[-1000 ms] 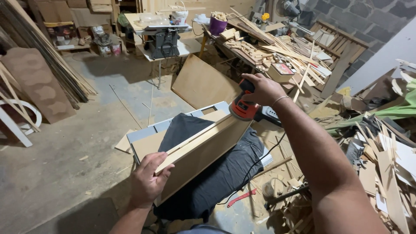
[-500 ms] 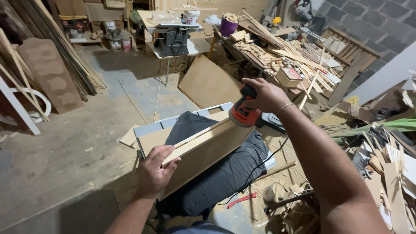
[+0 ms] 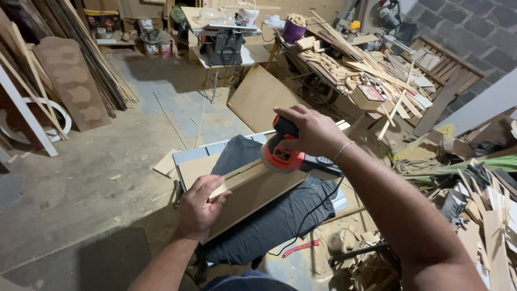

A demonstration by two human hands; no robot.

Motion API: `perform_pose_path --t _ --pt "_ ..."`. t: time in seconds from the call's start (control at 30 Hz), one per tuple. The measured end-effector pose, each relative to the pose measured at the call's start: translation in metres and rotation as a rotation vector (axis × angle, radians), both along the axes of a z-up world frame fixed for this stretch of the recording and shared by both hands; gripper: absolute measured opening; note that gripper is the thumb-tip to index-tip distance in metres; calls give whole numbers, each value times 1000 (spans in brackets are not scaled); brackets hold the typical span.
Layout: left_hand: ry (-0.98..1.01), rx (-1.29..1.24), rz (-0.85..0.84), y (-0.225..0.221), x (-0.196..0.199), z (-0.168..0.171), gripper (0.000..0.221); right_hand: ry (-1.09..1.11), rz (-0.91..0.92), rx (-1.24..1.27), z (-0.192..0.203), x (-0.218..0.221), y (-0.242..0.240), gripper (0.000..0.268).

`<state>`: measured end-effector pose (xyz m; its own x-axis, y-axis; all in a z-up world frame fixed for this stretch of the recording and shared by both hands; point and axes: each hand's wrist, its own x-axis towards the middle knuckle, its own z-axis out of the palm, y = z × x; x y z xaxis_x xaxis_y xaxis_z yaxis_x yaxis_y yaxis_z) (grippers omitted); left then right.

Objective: Sanding the edges and surface of a wooden frame using an orbital sander.

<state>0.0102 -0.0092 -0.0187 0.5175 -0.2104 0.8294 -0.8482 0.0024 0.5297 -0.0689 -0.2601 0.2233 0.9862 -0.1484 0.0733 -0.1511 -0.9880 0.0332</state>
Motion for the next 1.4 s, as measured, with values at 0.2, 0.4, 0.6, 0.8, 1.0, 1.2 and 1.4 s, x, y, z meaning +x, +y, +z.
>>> perform_pose_path --t 0.2,0.4,0.6,0.8,1.0,1.2,1.4 --pt "31 63 -20 4 -5 0 32 15 54 18 0 -3 16 90" --pt "-32 74 -81 7 -13 10 41 84 53 18 13 -11 29 88" --pt "-70 42 -94 10 -21 16 35 98 -95 50 19 -12 7 89" --pt "-107 34 -78 10 -28 18 34 55 -209 40 15 -12 -34 89" --pt "-78 37 -131 12 -33 20 34 92 -356 62 20 -16 -60 85" --pt "-88 68 -46 14 -36 24 34 80 -419 32 13 -19 -95 84" --pt "-74 64 -68 12 -32 21 35 71 -406 50 12 -22 -91 83"
